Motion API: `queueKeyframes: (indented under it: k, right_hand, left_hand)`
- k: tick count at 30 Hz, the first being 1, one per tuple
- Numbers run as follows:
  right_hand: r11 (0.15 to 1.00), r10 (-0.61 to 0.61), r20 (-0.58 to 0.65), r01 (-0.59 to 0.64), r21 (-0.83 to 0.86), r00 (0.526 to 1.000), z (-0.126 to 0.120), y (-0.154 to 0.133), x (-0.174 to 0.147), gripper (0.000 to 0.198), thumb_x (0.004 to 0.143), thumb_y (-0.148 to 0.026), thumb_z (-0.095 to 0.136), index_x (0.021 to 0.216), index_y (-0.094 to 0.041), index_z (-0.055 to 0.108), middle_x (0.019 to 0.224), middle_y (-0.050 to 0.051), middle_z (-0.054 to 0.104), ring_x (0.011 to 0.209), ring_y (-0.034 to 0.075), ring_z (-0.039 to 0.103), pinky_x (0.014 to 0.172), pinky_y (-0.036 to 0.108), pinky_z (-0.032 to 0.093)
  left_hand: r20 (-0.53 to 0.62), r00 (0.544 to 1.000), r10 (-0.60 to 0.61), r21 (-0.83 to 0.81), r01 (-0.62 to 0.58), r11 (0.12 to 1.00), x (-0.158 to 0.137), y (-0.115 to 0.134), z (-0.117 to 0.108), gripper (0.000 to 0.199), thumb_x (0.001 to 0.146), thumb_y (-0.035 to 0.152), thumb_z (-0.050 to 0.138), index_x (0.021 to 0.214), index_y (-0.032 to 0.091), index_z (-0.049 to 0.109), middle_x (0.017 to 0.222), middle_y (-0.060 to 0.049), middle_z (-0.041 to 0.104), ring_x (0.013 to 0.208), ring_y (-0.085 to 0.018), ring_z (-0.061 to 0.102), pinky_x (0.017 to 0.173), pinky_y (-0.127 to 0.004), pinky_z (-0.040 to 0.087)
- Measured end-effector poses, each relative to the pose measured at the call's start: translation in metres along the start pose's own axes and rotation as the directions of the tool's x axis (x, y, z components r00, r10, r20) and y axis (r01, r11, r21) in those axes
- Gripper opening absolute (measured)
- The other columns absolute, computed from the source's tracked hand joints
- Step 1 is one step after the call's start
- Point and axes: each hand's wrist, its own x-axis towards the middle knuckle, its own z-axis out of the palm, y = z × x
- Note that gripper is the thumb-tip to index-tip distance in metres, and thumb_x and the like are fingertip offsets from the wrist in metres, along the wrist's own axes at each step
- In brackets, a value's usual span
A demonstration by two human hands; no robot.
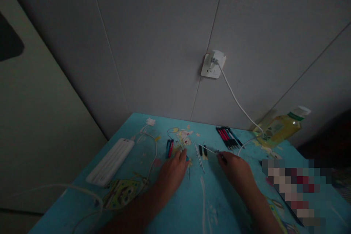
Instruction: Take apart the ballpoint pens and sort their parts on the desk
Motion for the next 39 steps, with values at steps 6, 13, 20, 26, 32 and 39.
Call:
queueKeyframes:
  k: [6, 13, 20, 26, 32, 39]
  right_hand:
    - [0.999, 0.029, 0.054, -0.027, -0.031, 0.998, 0.005, -0.031, -0.011, 0.027, 0.097, -0.035, 0.045, 0.084, -0.023, 0.066, 0.076, 0.005, 0.073, 0.068, 0.021, 0.07, 0.057, 0.026, 0.037]
    - [0.995, 0.054, 0.105, -0.045, -0.085, 0.993, 0.018, -0.07, -0.019, 0.032, 0.1, -0.034, 0.039, 0.085, -0.019, 0.063, 0.074, 0.01, 0.073, 0.066, 0.025, 0.071, 0.057, 0.028, 0.042]
    - [0.994, 0.084, 0.088, -0.077, -0.077, 0.993, 0.022, -0.079, -0.016, 0.034, 0.1, -0.034, 0.037, 0.089, -0.016, 0.064, 0.075, 0.013, 0.072, 0.067, 0.028, 0.072, 0.059, 0.031, 0.047]
    - [0.996, 0.079, 0.109, -0.074, -0.05, 0.991, 0.018, -0.079, -0.015, 0.036, 0.101, -0.033, 0.036, 0.089, -0.016, 0.065, 0.077, 0.014, 0.073, 0.071, 0.028, 0.073, 0.061, 0.032, 0.048]
    - [0.996, 0.082, 0.142, -0.078, -0.039, 0.986, 0.016, -0.077, -0.018, 0.036, 0.101, -0.036, 0.036, 0.093, -0.016, 0.065, 0.081, 0.015, 0.073, 0.073, 0.026, 0.073, 0.063, 0.031, 0.048]
    - [1.0, 0.025, 0.156, -0.022, -0.022, 0.987, 0.017, -0.075, -0.018, 0.032, 0.099, -0.041, 0.04, 0.095, -0.018, 0.062, 0.081, 0.011, 0.074, 0.074, 0.024, 0.072, 0.064, 0.029, 0.047]
  left_hand:
    - [0.027, 0.999, -0.034, 0.041, 0.033, 0.999, 0.004, 0.003, -0.005, 0.032, 0.095, 0.043, 0.048, 0.116, 0.021, 0.058, 0.11, -0.009, 0.059, 0.081, -0.023, 0.065, 0.062, -0.031, 0.052]
    - [0.008, 1.0, -0.001, 0.06, 0.001, 0.998, 0.011, -0.001, 0.0, 0.031, 0.098, 0.042, 0.04, 0.111, 0.022, 0.06, 0.111, -0.008, 0.055, 0.085, -0.022, 0.062, 0.062, -0.031, 0.051]
    - [0.027, 0.997, 0.077, 0.039, -0.078, 0.996, 0.017, -0.004, 0.002, 0.025, 0.098, 0.037, 0.043, 0.108, 0.022, 0.061, 0.109, -0.007, 0.058, 0.087, -0.021, 0.062, 0.066, -0.029, 0.05]
    - [0.046, 0.994, 0.104, 0.011, -0.104, 0.994, 0.021, -0.005, 0.005, 0.022, 0.098, 0.033, 0.046, 0.111, 0.023, 0.061, 0.11, -0.005, 0.059, 0.092, -0.02, 0.063, 0.072, -0.029, 0.05]
    - [0.035, 0.997, 0.064, 0.0, -0.064, 0.998, 0.022, -0.004, 0.005, 0.026, 0.097, 0.034, 0.048, 0.12, 0.024, 0.058, 0.113, -0.005, 0.06, 0.098, -0.021, 0.062, 0.074, -0.03, 0.05]
    - [0.019, 0.996, 0.089, -0.015, -0.089, 0.996, 0.023, -0.007, 0.006, 0.021, 0.097, 0.033, 0.048, 0.109, 0.024, 0.063, 0.108, -0.004, 0.061, 0.096, -0.02, 0.062, 0.075, -0.03, 0.051]
